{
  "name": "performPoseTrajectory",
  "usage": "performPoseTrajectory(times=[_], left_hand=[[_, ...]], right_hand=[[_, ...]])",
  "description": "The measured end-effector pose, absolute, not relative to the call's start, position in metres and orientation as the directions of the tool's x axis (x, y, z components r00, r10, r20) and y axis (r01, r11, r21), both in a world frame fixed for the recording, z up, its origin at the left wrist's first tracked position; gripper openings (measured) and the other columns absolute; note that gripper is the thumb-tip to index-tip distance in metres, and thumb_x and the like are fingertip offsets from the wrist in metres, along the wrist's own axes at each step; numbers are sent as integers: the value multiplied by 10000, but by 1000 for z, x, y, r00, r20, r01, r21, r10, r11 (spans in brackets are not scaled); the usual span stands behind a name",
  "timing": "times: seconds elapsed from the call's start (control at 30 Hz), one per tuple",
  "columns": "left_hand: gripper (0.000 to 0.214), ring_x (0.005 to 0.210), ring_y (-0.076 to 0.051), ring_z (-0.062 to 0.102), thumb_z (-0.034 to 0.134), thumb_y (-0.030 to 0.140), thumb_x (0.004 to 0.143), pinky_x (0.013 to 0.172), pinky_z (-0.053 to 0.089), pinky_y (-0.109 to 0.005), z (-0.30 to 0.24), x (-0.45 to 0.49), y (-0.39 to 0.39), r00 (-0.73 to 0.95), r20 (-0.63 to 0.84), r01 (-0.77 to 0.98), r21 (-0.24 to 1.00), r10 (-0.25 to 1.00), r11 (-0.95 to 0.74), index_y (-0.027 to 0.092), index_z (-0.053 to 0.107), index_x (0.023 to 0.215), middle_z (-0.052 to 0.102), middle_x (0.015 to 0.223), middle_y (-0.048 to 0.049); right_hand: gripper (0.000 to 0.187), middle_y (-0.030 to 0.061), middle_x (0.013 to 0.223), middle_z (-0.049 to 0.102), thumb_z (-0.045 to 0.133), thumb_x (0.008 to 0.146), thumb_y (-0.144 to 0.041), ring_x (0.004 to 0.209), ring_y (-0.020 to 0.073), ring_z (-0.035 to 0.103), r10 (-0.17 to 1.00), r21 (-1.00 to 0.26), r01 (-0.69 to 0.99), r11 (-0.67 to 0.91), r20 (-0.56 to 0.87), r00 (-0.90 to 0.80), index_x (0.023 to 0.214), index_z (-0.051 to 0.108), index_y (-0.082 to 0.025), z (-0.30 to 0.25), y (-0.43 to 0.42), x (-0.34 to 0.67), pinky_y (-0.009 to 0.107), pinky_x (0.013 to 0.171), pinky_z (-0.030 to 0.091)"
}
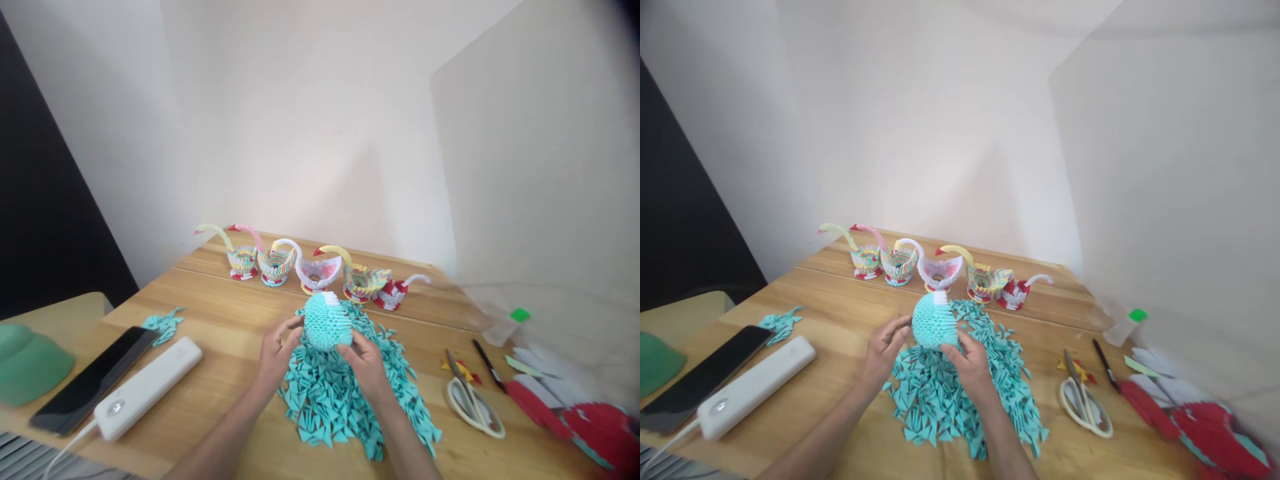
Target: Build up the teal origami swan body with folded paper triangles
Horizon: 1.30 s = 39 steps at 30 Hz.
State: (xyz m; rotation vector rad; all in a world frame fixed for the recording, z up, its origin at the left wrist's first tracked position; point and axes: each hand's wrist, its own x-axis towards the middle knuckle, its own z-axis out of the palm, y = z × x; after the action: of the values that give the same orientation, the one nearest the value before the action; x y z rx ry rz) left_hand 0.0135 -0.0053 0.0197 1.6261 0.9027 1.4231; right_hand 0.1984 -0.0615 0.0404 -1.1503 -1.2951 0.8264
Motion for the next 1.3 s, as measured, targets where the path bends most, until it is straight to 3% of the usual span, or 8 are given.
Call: performPoseTrajectory(times=[0.23, 0.37, 0.5, 0.6, 0.7, 0.87, 1.0, 1.3], left_hand=[[254, 1057, -239, 599, 555, 353, 877, 945, 459, -421, 30, 8, -12, 111, 634, 72, 763, 765, -643, 212, 684, 1044, 671, 1088, -87], [264, 1108, -237, 565, 553, 350, 881, 968, 442, -400, 29, 6, -11, 41, 605, 50, 793, 795, -607, 211, 654, 1080, 625, 1143, -86], [314, 1039, -233, 582, 538, 385, 886, 906, 468, -385, 24, 10, -8, 108, 539, -34, 842, 835, -539, 202, 630, 1125, 611, 1161, -96], [394, 1038, -242, 576, 579, 425, 859, 895, 468, -381, 24, 14, -8, 208, 438, -144, 898, 875, -415, 210, 602, 1189, 602, 1201, -101], [522, 1052, -260, 570, 639, 469, 812, 856, 482, -360, 24, 17, -8, 312, 245, -371, 921, 918, -120, 208, 560, 1256, 601, 1216, -115], [431, 883, -209, 640, 677, 479, 785, 801, 490, -328, 23, 20, -6, 583, 38, -611, 679, 812, 407, 161, 654, 1075, 693, 959, -98], [255, 756, -174, 650, 717, 377, 776, 741, 486, -281, 21, 21, -7, 638, 75, -632, 621, 767, 465, 138, 686, 861, 707, 797, -64], [343, 911, -239, 659, 819, 401, 641, 835, 492, -329, 17, 22, -12, 689, 106, -631, 574, 717, 522, 159, 665, 829, 714, 825, -56]], right_hand=[[501, 104, 1129, 695, 643, 755, -609, 1011, 293, 652, 958, -948, -172, 269, 245, 151, 1104, 671, -251, 33, -56, 201, 451, 856, 519], [582, 109, 1170, 676, 601, 735, -690, 1067, 298, 632, 949, -922, -244, 301, 266, 167, 1134, 662, -271, 29, -52, 210, 471, 872, 519], [582, 100, 1124, 701, 535, 776, -707, 1069, 291, 636, 942, -911, -268, 314, 264, 207, 1149, 657, -277, 21, -49, 216, 511, 920, 496], [560, 71, 1134, 702, 618, 744, -670, 1108, 270, 615, 959, -864, -427, 266, 190, 213, 1153, 653, -287, 17, -48, 217, 498, 1005, 439], [547, 31, 1132, 707, 764, 656, -576, 1135, 248, 597, 976, -763, -616, 198, 97, 193, 1122, 665, -306, 14, -48, 216, 457, 1060, 393], [441, 21, 1097, 721, 798, 664, -484, 1159, 254, 578, 990, -698, -707, 116, 28, 135, 1049, 689, -299, 3, -47, 217, 482, 1072, 368], [372, 23, 1048, 735, 792, 672, -486, 1123, 249, 601, 998, -723, -688, 56, 11, 70, 980, 706, -294, -4, -48, 216, 479, 1059, 375], [389, 56, 1003, 743, 787, 669, -495, 1048, 283, 641, 997, -780, -626, 14, 58, -50, 970, 699, -264, -8, -54, 206, 478, 1000, 413]])
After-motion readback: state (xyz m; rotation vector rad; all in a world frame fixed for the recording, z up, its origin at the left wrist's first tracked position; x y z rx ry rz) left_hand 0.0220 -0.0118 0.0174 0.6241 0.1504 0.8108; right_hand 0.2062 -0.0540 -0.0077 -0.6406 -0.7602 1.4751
